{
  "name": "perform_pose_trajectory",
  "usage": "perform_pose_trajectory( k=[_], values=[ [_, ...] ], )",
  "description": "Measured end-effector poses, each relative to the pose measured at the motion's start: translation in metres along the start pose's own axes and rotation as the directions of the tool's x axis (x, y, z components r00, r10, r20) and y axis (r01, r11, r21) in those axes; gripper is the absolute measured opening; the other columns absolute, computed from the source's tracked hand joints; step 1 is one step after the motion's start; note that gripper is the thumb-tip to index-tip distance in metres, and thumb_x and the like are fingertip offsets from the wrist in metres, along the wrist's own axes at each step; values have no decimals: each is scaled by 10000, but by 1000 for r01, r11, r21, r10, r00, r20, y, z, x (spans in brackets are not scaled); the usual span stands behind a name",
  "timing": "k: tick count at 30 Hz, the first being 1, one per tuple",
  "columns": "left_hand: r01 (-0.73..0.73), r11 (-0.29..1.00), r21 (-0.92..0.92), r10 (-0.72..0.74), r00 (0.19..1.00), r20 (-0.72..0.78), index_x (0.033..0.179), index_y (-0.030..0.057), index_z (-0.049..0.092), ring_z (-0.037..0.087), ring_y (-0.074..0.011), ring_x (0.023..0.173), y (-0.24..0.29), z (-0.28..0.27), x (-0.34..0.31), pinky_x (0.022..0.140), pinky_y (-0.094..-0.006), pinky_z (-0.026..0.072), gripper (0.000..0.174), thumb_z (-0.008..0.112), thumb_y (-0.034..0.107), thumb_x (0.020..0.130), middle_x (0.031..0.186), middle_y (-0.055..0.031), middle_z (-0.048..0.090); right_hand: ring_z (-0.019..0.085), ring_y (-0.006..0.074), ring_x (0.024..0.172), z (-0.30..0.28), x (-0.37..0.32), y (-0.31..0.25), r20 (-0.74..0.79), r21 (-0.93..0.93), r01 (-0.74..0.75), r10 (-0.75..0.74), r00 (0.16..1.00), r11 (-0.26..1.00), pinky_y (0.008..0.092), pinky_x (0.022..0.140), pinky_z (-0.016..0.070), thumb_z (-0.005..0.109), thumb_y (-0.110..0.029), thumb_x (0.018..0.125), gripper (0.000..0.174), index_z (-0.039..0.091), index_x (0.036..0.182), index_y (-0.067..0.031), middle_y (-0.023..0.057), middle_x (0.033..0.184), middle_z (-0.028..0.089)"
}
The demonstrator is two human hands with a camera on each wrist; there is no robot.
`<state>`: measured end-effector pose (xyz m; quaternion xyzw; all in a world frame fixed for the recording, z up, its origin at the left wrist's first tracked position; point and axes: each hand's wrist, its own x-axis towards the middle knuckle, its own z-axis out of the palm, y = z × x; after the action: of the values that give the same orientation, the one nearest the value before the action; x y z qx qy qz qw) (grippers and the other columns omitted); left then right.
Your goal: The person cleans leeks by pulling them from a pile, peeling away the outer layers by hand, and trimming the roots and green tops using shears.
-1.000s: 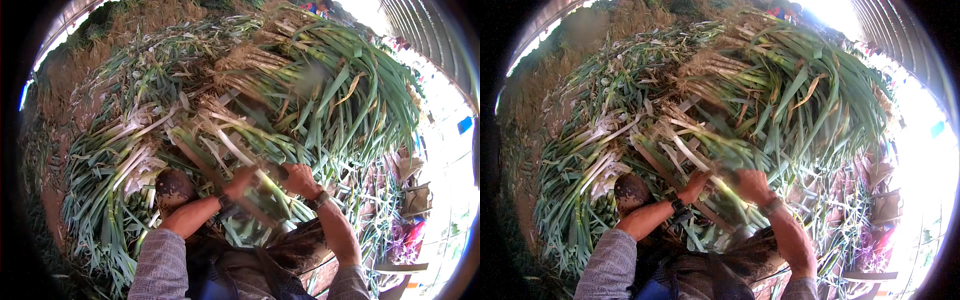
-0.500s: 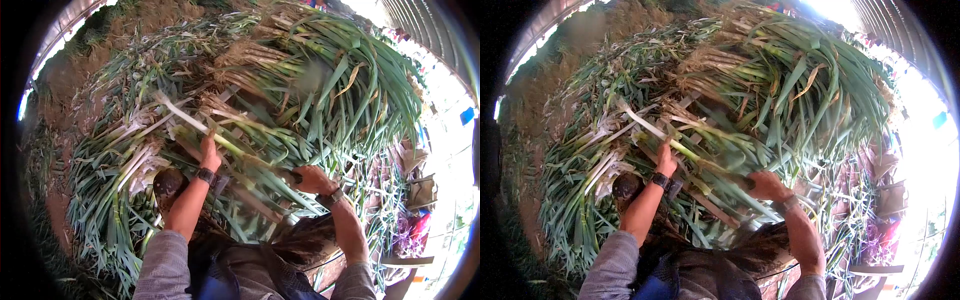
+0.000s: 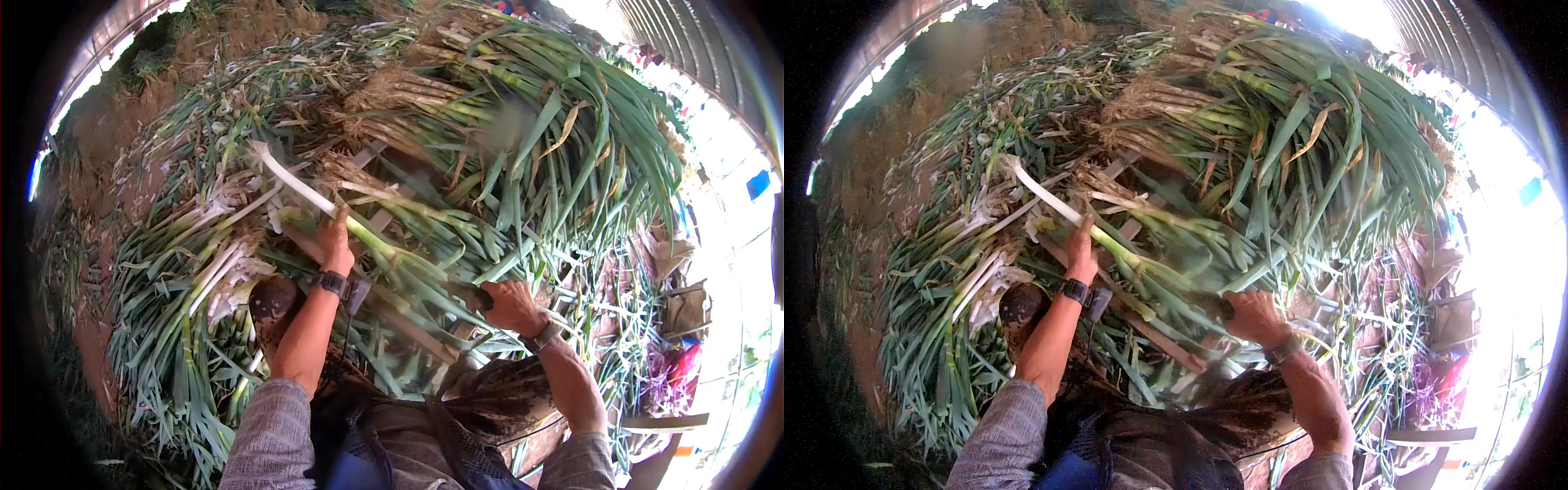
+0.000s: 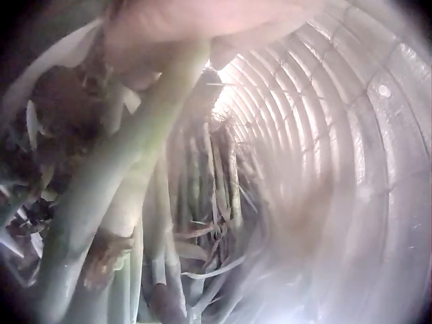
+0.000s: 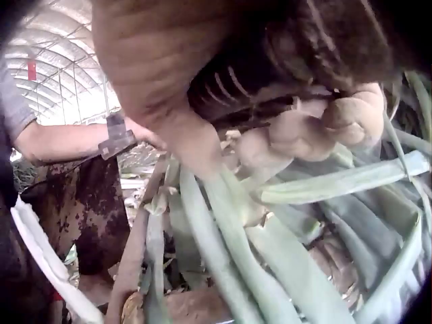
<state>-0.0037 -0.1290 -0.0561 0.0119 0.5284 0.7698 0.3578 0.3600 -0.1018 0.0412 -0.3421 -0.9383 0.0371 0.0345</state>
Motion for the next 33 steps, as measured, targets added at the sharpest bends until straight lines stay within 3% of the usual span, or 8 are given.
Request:
perform_pose_trajectory(
  k=[1,3,7,10,14,27,29,33],
  values=[
    [-44,998,35,45,999,-23,1177,-19,585,565,-213,950,2,2,-2,779,-385,455,520,796,272,801,1093,-91,615,643,332,767,2,1,4,3,1,-6,6,1000,1000,462,685,457,618,-310,820,276,677,969,-86,160,784,666],
    [-86,994,72,89,995,-43,1163,-34,590,569,-204,939,4,5,-7,771,-374,454,504,794,260,808,1051,-84,633,641,330,782,-6,10,3,241,33,-106,95,966,994,457,683,459,602,-352,839,308,676,1002,-102,173,827,667],
    [-110,992,57,113,992,-54,1180,12,590,589,-202,854,0,3,-3,733,-359,469,505,786,303,816,1018,-60,641,642,301,716,3,9,3,111,-16,-62,64,992,998,435,653,469,631,-318,822,294,676,1008,-94,147,790,669],
    [-59,997,42,59,998,8,1153,47,596,603,-189,815,2,-2,-9,652,-351,499,493,785,347,810,992,-48,633,628,392,765,8,14,3,116,66,-89,81,990,994,496,697,470,663,-240,721,311,691,993,-91,190,763,654],
    [-12,999,52,8,998,67,1097,91,606,619,-164,789,9,1,-17,525,-333,522,469,787,400,795,936,-31,620,629,390,774,-1,22,-8,184,92,-118,100,978,989,487,704,472,660,-243,727,314,692,1002,-95,187,776,660],
    [82,996,26,-85,984,155,1111,88,589,631,-177,790,-3,-5,-7,542,-333,552,406,728,372,856,925,-32,612,635,390,750,10,25,-2,144,63,-139,129,981,988,490,708,465,654,-257,764,246,698,938,-88,193,760,664],
    [116,985,127,-147,952,269,1160,112,558,572,-214,932,-9,-6,-7,686,-413,551,456,727,404,853,1026,-41,547,635,391,736,9,26,-2,107,60,-135,128,986,989,494,691,466,650,-252,768,237,695,929,-84,189,745,661],
    [113,986,120,-142,951,275,1178,88,551,582,-226,937,-32,-12,5,701,-424,579,405,689,345,897,1059,-54,559,664,301,747,-3,23,-9,203,43,-119,108,973,992,444,692,497,607,-264,790,244,688,932,-83,148,759,675]
  ],
)
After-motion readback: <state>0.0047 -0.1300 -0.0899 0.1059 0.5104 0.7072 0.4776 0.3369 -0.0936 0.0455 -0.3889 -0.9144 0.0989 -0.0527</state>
